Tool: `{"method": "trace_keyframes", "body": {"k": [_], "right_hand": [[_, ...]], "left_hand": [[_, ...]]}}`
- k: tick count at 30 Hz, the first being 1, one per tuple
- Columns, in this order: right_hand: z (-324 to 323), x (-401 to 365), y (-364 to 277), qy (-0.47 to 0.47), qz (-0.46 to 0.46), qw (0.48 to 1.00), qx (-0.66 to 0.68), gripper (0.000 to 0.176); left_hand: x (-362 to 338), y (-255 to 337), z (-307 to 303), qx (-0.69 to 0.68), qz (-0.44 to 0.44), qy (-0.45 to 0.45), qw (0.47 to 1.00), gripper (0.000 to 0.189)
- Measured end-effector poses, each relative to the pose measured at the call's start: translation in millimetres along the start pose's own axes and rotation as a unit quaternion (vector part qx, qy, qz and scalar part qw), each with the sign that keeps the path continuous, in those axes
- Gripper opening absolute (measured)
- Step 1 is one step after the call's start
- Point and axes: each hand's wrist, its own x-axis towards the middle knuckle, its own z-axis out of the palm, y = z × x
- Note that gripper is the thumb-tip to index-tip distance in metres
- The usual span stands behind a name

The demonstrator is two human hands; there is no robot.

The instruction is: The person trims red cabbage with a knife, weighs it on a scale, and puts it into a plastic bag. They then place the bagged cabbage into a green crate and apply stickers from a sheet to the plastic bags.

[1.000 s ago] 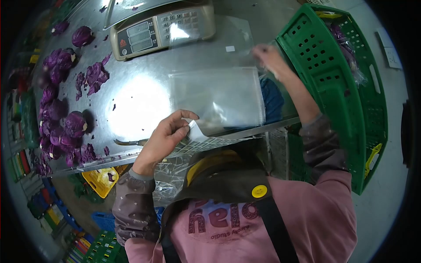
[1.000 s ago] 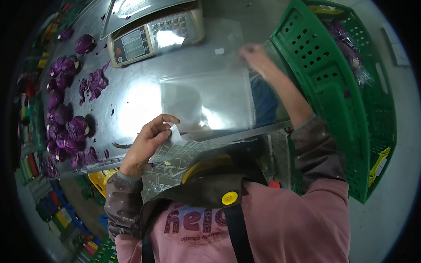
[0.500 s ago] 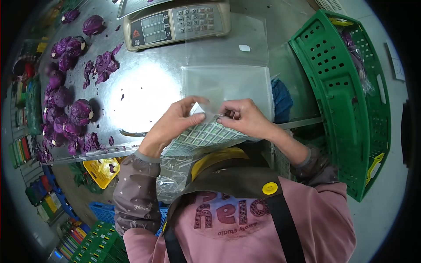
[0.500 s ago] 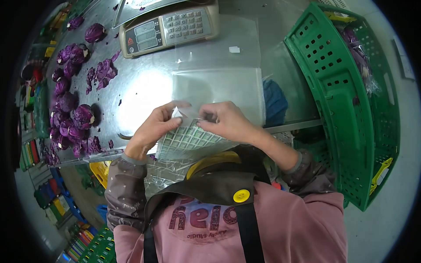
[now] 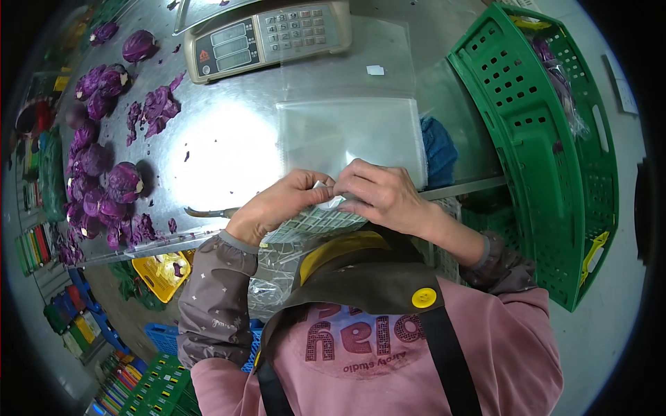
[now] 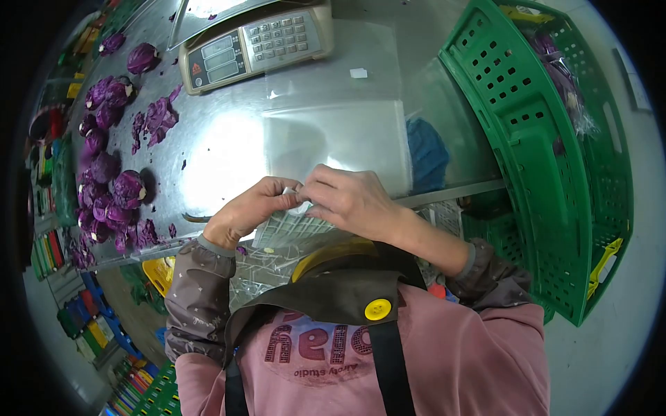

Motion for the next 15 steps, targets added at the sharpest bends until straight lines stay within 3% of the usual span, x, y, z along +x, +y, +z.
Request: {"method": "trace_keyframes", "body": {"k": [6, 11, 13, 15], "right_hand": [[1.7, -6.8, 0.5, -0.003, -0.015, 0.999, -0.041, 0.018], [2.7, -15.6, 10.3, 0.033, -0.124, 0.984, -0.124, 0.011], [3.7, -17.8, 14.1, 0.027, -0.111, 0.986, -0.122, 0.010], [0.9, -16.0, 20.2, 0.021, -0.099, 0.988, -0.118, 0.009]], "left_hand": [[3.1, -3.5, 7.6, 0.007, -0.011, 0.001, 1.000, 0.024], [9.0, -4.6, 6.9, -0.038, 0.001, 0.003, 0.999, 0.023], [9.9, 1.1, 3.9, -0.065, -0.075, 0.060, 0.993, 0.022], [24.6, -23.3, -8.4, -0.012, -0.033, 0.099, 0.994, 0.021]]}}
